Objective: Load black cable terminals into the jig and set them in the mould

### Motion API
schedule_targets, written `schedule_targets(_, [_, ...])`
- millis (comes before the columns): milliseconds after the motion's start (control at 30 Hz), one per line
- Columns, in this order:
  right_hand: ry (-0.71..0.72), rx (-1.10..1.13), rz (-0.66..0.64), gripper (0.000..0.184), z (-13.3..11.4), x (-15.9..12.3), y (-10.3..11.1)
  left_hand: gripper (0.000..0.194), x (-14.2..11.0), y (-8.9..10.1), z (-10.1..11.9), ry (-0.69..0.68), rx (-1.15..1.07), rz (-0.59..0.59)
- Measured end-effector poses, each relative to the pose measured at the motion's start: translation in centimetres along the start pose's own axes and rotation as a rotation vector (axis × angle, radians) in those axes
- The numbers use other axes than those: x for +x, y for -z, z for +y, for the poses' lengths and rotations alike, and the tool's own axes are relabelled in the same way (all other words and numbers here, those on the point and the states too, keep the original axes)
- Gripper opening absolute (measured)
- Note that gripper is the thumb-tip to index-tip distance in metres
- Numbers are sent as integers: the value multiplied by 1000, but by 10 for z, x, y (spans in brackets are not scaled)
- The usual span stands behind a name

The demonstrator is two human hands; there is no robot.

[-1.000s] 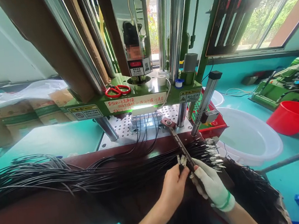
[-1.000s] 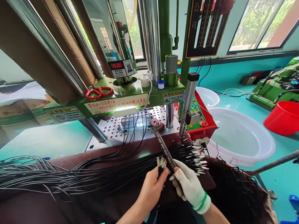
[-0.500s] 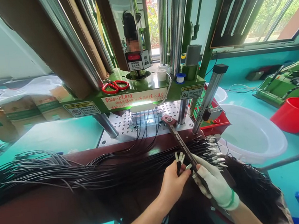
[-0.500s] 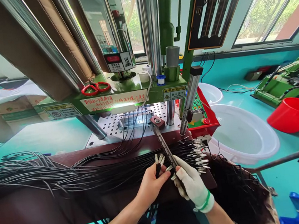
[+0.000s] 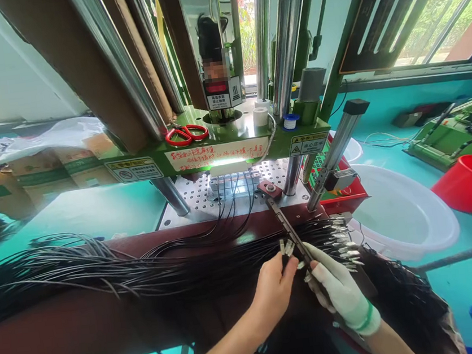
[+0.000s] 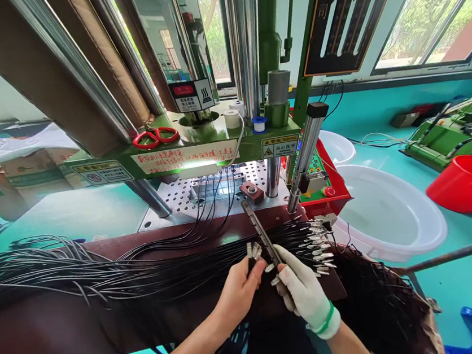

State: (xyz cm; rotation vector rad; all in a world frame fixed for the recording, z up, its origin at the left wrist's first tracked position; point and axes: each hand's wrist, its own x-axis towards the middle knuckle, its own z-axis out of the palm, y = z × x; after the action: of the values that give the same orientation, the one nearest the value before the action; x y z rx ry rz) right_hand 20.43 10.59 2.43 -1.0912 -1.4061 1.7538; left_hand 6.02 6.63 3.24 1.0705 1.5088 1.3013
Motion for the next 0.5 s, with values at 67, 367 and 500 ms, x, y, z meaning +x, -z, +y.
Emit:
schedule_targets(67, [0,35,28,56,0,0,2,29,0,3,0,-2,-86,112])
schedule_targets(367, [-8,83,-17,51,3,0,9,30,2,-3,5,237,-262,-116])
schedule_targets(500, [-27,63,-82,49,3,1,13,33,5,-5,10,322,-263,-121])
